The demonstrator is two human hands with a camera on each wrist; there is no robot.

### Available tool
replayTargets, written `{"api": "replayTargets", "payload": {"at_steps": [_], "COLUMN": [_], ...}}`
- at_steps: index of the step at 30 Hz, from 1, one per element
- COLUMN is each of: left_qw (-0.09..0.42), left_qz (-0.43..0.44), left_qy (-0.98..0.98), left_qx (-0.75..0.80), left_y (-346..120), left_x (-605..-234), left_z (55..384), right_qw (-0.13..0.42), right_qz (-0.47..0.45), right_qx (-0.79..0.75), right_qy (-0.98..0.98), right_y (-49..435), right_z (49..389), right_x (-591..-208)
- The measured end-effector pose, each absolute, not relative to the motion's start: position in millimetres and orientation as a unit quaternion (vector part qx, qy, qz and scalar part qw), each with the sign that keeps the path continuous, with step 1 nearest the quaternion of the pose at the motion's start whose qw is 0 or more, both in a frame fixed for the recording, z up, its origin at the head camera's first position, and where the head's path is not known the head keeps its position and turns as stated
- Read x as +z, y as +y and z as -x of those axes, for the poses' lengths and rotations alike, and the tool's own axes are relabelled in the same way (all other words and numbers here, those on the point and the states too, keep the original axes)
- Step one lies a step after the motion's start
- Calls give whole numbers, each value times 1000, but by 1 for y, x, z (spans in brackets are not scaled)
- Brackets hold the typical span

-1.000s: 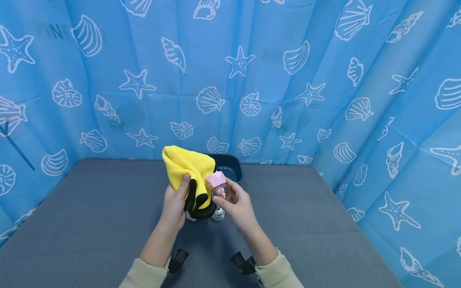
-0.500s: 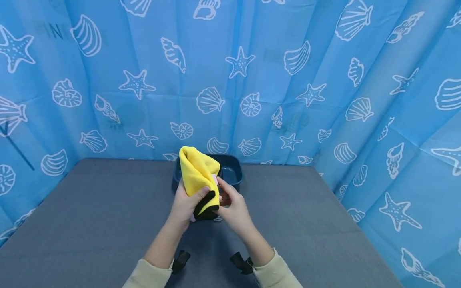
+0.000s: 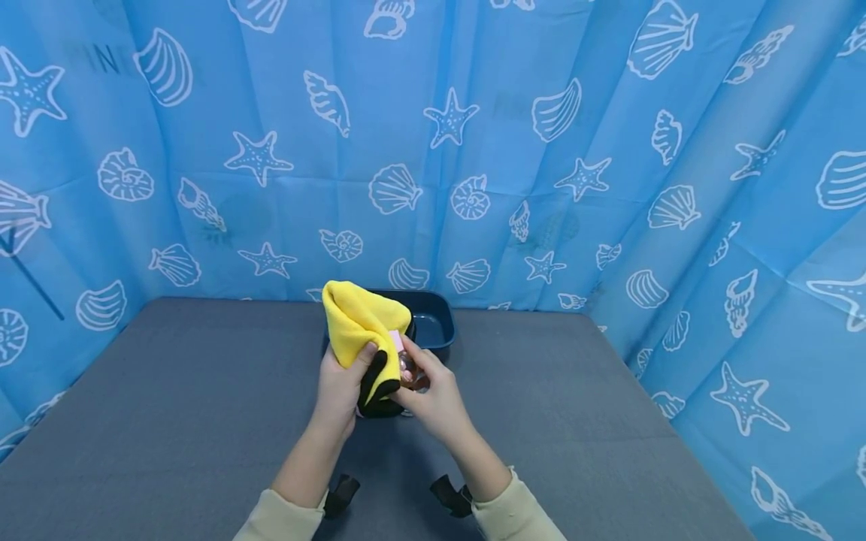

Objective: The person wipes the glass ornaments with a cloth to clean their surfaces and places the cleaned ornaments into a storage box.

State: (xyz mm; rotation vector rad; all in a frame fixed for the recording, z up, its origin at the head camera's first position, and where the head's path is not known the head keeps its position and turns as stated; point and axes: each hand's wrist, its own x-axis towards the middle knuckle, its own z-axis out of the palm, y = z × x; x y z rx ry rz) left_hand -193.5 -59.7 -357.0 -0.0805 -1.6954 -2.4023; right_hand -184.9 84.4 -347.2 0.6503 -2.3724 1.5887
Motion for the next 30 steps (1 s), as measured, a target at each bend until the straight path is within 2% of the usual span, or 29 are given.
{"api": "replayTargets", "payload": {"at_steps": [14,20,26,30], "left_qw": [100,82,47,47], "left_qz": [-22,-1,35,51], "left_qy": [-542,-530,-564,-598], "left_qx": [-834,-844,-824,-799], "left_y": [-68,-73,-69,-65], "left_x": [-355,-350,-351,-354], "left_z": [200,197,194,193], "right_qw": [47,91,144,154], "right_qz": [-200,-180,-209,-230], "right_qx": [604,563,533,508], "right_qy": [-770,-801,-807,-815], "right_y": [92,93,91,89], "right_z": [183,183,185,186], "right_x": [-346,-343,-345,-347]}}
